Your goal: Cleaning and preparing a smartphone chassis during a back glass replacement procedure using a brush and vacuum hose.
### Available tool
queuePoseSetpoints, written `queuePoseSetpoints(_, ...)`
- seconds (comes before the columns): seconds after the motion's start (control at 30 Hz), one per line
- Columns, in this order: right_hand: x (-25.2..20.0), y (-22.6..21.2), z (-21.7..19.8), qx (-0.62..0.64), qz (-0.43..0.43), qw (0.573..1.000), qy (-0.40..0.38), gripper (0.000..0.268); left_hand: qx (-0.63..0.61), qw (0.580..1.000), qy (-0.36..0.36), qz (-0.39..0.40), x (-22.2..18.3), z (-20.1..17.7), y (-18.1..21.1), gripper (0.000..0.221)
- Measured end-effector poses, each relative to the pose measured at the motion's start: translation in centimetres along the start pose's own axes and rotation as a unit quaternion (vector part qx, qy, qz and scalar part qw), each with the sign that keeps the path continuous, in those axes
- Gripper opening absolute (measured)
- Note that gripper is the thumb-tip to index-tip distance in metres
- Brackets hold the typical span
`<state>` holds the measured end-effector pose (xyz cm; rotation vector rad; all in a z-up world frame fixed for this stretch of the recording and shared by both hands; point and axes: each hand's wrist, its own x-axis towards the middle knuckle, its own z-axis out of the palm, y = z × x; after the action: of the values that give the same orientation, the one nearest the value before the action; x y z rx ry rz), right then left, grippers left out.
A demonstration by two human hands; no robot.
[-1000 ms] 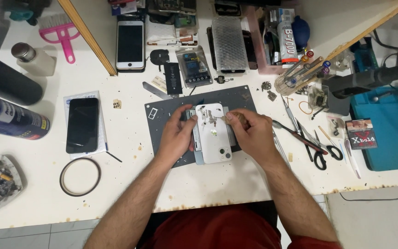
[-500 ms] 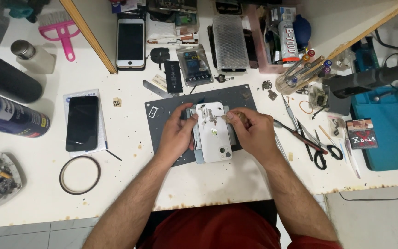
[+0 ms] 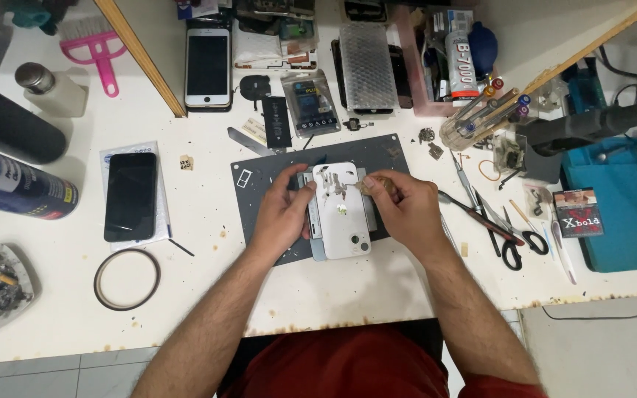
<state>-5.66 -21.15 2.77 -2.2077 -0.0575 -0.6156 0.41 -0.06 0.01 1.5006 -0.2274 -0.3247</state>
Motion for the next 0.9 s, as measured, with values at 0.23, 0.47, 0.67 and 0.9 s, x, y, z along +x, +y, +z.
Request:
queuePoseSetpoints(0.23,-0.1,-0.1,-0.1,0.010,0.010,1.000,0.000,0.013,0.008,1.000,0.000,0.000,-0.2,0.1,0.3,0.047)
queuePoseSetpoints(0.47,0.1,-0.3,-0.1,0.007,0.016,1.000,-0.005,0.014,0.008,1.000,0.000,-0.003,0.0,0.1,0.3,0.048)
queuePoseSetpoints(0.67,0.0,0.8,0.0,0.049,0.065,0.997,0.006,0.013,0.016,1.000,-0.001,-0.004,-0.1,0.1,0.4,0.048)
queuePoseSetpoints(0.9,-0.6,4.1,-1.6,0.389,0.248,0.886,0.041,0.019,0.019,1.000,0.007,-0.020,-0.4,0.3,1.0,0.047)
